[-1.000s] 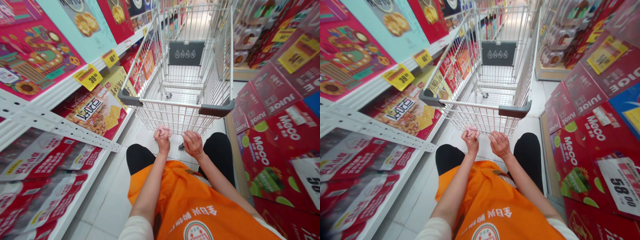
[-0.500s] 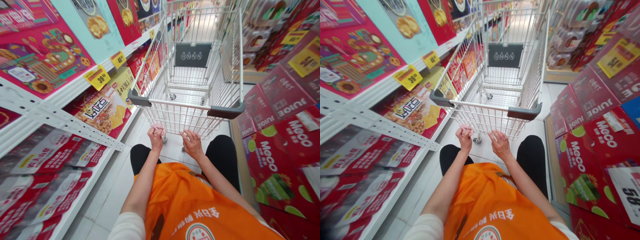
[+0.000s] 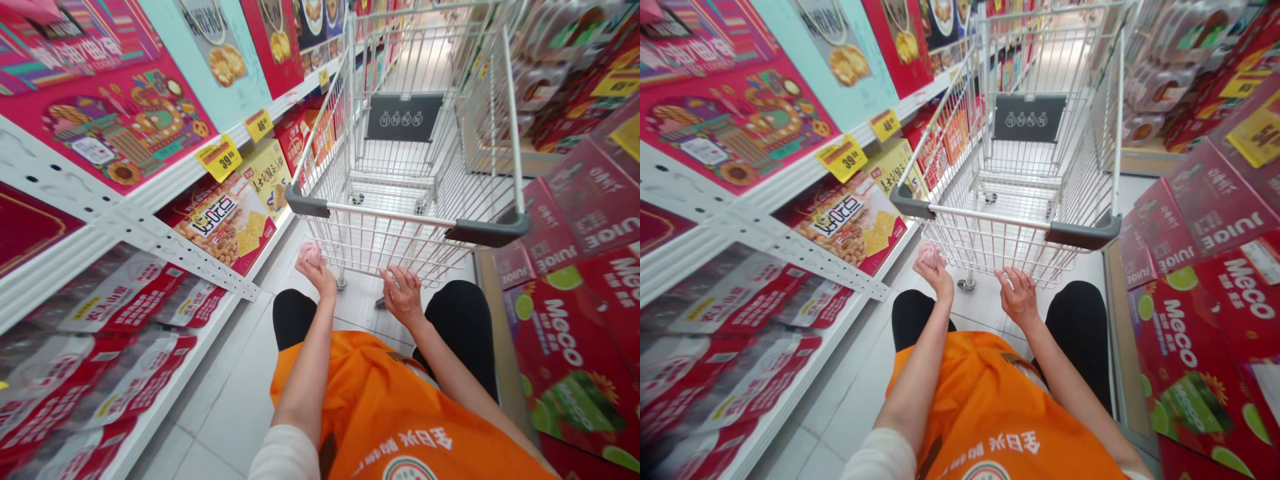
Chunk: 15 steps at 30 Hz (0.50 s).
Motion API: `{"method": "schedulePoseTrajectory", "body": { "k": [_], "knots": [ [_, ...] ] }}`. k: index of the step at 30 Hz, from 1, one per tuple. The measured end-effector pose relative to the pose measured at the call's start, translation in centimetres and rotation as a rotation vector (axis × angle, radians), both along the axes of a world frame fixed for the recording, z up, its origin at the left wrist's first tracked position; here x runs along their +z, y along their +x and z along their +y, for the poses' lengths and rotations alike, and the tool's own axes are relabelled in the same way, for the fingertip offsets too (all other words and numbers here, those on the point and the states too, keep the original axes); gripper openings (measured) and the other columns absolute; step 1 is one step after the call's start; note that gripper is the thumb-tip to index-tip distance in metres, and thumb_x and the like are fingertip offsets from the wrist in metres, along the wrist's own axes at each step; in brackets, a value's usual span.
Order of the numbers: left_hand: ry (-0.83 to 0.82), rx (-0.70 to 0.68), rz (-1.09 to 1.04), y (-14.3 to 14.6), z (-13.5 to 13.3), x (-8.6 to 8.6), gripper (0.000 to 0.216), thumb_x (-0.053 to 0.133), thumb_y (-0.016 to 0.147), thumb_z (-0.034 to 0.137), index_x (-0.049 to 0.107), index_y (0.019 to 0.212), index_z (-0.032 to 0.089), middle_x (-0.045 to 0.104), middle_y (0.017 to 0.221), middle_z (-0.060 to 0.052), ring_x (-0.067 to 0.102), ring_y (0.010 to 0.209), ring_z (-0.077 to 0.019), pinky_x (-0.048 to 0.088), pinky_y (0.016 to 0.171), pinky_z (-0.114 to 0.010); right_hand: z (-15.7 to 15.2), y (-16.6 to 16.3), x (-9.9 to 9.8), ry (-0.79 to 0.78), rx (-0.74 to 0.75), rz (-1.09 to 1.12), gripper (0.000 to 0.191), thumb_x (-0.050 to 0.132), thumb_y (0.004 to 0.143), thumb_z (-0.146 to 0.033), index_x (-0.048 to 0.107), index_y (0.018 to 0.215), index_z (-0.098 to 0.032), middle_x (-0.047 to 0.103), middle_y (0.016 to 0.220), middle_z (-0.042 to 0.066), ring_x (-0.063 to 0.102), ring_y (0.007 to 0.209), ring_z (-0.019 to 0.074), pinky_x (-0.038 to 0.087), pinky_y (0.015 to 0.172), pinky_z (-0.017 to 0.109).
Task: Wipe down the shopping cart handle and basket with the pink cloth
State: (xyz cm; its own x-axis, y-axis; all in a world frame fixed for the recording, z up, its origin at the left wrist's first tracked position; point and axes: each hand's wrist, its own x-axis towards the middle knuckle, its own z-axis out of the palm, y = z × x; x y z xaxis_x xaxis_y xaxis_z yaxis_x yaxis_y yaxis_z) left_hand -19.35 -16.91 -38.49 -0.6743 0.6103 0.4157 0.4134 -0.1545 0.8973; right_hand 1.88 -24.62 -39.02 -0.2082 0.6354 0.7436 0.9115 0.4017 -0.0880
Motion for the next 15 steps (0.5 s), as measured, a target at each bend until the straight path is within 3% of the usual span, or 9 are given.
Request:
{"method": "schedulePoseTrajectory", "body": {
  "k": [3, 5, 7, 9, 10, 13, 15],
  "knots": [
    [-0.014, -0.107, 0.019, 2.0, -2.3, -1.7, 0.027, 0.057, 0.088, 0.019, 0.052, 0.114, 0.021, 0.046, 0.116, -0.01, 0.054, 0.115, -0.0232, 0.045, 0.107, -0.04, 0.2, 0.4, -0.1, 0.013, -0.019, 0.034, 0.047, 0.057, 0.09, -0.013, 0.061, 0.135, -0.023, 0.07, 0.125, 0.01, 0.06, 0.121, 0.0223, 0.036, 0.112, 0.041],
    [-0.013, -0.19, 0.029, 2.1, -2.8, -1.7, 0.025, 0.059, 0.089, 0.023, 0.053, 0.113, 0.022, 0.047, 0.115, -0.009, 0.055, 0.112, -0.022, 0.047, 0.103, -0.038, 0.2, 0.9, -0.2, 0.012, -0.03, 0.045, 0.046, 0.057, 0.09, -0.013, 0.061, 0.135, -0.023, 0.07, 0.124, 0.01, 0.059, 0.12, 0.0229, 0.036, 0.112, 0.043],
    [-0.001, -0.084, -0.015, 1.4, -2.2, -0.8, 0.024, 0.058, 0.092, 0.029, 0.052, 0.114, 0.023, 0.047, 0.115, -0.008, 0.054, 0.115, -0.022, 0.045, 0.106, -0.038, 0.3, 1.4, -0.1, 0.006, -0.033, 0.043, 0.045, 0.057, 0.089, -0.013, 0.061, 0.134, -0.022, 0.069, 0.124, 0.011, 0.059, 0.12, 0.0233, 0.037, 0.113, 0.043],
    [0.002, 0.173, -0.095, 0.6, -0.9, 0.5, 0.028, 0.056, 0.095, 0.033, 0.049, 0.12, 0.023, 0.046, 0.117, -0.009, 0.051, 0.121, -0.0223, 0.041, 0.111, -0.04, 0.2, 1.6, 0.0, -0.009, -0.032, 0.037, 0.045, 0.056, 0.09, -0.013, 0.061, 0.134, -0.023, 0.069, 0.124, 0.011, 0.06, 0.119, 0.0234, 0.037, 0.113, 0.044],
    [0.002, 0.208, -0.107, 0.5, -0.4, 1.1, 0.03, 0.056, 0.095, 0.033, 0.048, 0.122, 0.022, 0.046, 0.119, -0.009, 0.05, 0.123, -0.0224, 0.04, 0.112, -0.04, 0.2, 1.5, 0.1, -0.015, -0.038, 0.042, 0.044, 0.056, 0.091, -0.014, 0.06, 0.134, -0.023, 0.069, 0.124, 0.011, 0.06, 0.119, 0.0236, 0.037, 0.113, 0.045],
    [-0.015, 0.021, -0.063, 2.3, -0.3, 1.5, 0.028, 0.055, 0.094, 0.031, 0.049, 0.12, 0.022, 0.047, 0.118, -0.01, 0.051, 0.122, -0.0231, 0.041, 0.111, -0.04, 0.3, 1.1, 0.3, 0.012, -0.091, 0.081, 0.039, 0.06, 0.092, -0.022, 0.061, 0.131, -0.023, 0.068, 0.12, 0.011, 0.061, 0.117, 0.0252, 0.038, 0.113, 0.048],
    [-0.011, -0.01, -0.097, 4.2, -1.3, 0.8, 0.029, 0.055, 0.094, 0.03, 0.048, 0.121, 0.021, 0.047, 0.119, -0.011, 0.051, 0.123, -0.0237, 0.04, 0.112, -0.041, 0.3, 0.8, 0.4, 0.043, -0.118, 0.092, 0.038, 0.064, 0.091, -0.026, 0.062, 0.128, -0.021, 0.068, 0.116, 0.011, 0.06, 0.115, 0.0259, 0.038, 0.113, 0.048]
  ]
}}
